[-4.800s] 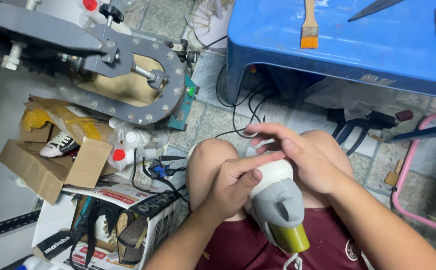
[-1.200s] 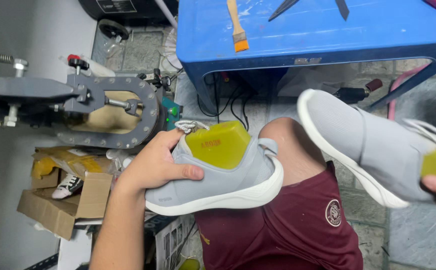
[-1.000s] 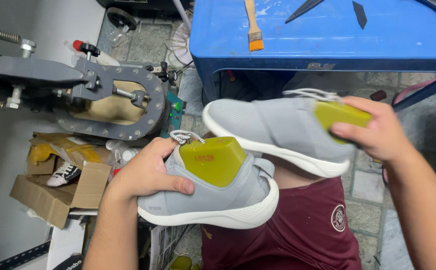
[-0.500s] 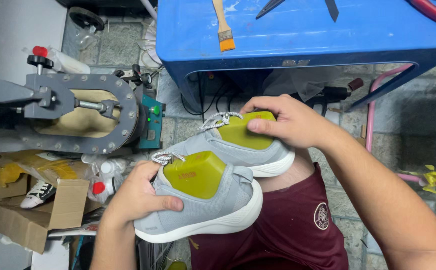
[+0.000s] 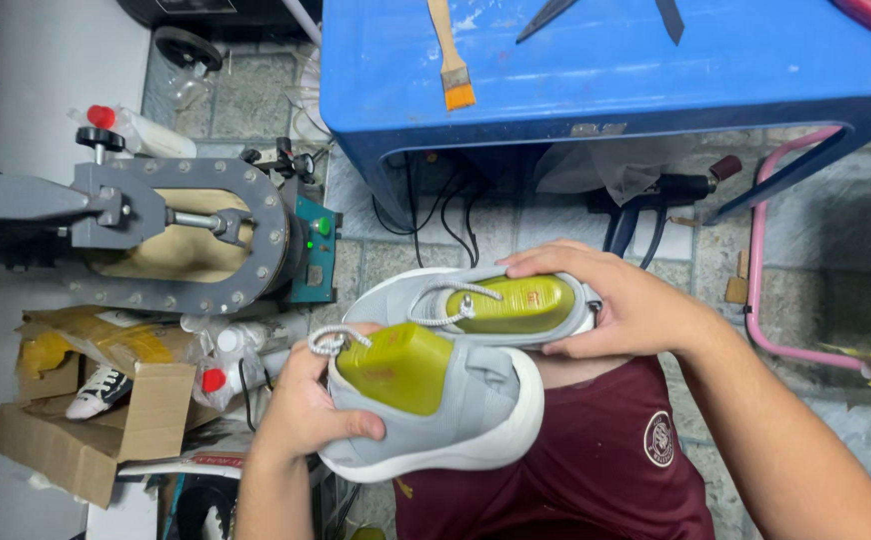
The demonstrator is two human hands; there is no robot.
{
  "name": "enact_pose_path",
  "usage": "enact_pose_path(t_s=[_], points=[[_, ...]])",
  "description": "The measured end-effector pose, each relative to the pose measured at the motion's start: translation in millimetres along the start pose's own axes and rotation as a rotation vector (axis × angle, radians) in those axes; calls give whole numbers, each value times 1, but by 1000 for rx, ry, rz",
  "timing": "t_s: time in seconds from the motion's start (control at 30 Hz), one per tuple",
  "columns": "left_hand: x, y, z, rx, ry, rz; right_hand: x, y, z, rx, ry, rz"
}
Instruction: The person removes a grey sneaker with a yellow insole from a shoe repair machine. They then manually press and smooth the upper fabric of the shoe around the heel and toe areas to ensure proper adhesion and fit.
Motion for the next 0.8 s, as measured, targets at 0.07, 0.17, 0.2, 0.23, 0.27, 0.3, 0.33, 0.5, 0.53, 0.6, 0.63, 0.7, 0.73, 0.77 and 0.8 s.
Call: enact_pose_path(t_s=[0.07, 0.17, 0.2, 0.23, 0.27, 0.3, 0.33, 0.5, 0.53, 0.6, 0.63, 0.7, 0.73, 0.77, 0.8], points=[[11, -2, -2, 42, -43, -12, -3, 2, -3, -18, -22, 7], [29, -5, 11, 200, 43, -140, 4, 3, -8, 15, -157, -53], [31, -9, 10, 211, 41, -148, 7, 6, -4, 49, -172, -95], [33, -16, 9, 221, 39, -156, 9, 7, -1, 84, -187, -138], [33, -24, 7, 235, 38, -160, 12, 5, -1, 35, -225, -154], [37, -30, 4, 172, 20, -196, 15, 2, -3, -14, -262, -171], [41, -37, 0, 112, 2, -227, 19, 0, -6, -62, -302, -191], [54, -56, -13, -126, -143, -330, 22, -9, 0, -75, -160, -166], [54, -56, -10, -75, -128, -319, 23, -9, 1, -58, -154, -154], [53, -54, 0, 81, -85, -291, 26, -9, -2, -148, -175, -161], [52, -51, 6, 186, -55, -275, 28, -9, -2, -194, -186, -165], [49, -45, 13, 289, -11, -241, 29, -7, 0, -123, -170, -161], [48, -41, 16, 290, 11, -224, 29, -8, 1, -94, -164, -154], [47, -39, 19, 292, 32, -206, 30, -8, 1, -98, -162, -153], [45, -36, 21, 298, 44, -191, 29, -8, 0, -99, -158, -154]])
Point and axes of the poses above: each hand's wrist, its own x-axis away from the middle knuckle, its own y-axis out of the back of the hand, z = x × y, the point moved 9 cm from there along -x, towards the middle knuckle, and after that the axes turned 4 degrees about y, right-handed, at the moved point
